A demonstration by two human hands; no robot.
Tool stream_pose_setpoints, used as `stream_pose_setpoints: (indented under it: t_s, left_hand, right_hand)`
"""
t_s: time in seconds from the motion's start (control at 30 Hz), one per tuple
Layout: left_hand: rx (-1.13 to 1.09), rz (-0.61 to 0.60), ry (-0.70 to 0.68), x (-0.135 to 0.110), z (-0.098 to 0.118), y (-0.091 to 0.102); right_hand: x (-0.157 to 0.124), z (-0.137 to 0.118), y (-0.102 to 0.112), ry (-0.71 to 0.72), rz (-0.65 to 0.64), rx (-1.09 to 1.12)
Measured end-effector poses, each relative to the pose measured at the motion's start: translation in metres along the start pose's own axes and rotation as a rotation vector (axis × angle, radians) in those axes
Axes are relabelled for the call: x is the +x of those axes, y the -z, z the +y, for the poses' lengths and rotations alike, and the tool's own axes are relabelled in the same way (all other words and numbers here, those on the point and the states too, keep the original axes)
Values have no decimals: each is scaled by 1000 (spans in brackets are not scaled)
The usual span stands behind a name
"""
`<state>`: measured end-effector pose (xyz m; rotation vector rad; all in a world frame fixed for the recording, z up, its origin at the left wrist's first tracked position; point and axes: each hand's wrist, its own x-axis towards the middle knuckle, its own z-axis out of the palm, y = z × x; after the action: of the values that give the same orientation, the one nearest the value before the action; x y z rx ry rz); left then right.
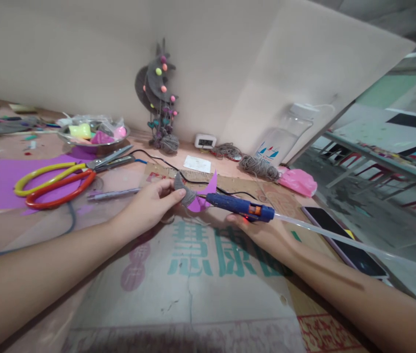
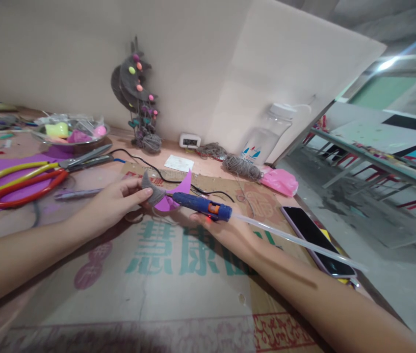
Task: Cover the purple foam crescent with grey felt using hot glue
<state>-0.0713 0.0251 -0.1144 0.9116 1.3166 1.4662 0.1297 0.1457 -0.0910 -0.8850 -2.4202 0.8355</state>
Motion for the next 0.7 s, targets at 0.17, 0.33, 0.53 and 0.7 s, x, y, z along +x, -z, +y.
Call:
stream_pose_setpoints:
  t_s: [0.17,0.33,0.53,0.7]
  left_hand:
    - [5,2,-12,1,0,1]
    - [22,-4,-5,2,-2,2]
    - [6,-5,-31,1,-1,0]
    - [30,5,-60,2,-3,2]
  right_hand:
    - [0,-2,2,-73,-51,43]
    - [0,1,2,-50,-70,0]
    - [7,7,13,-19,22,-36]
    - [15,-2,32,81,72,124]
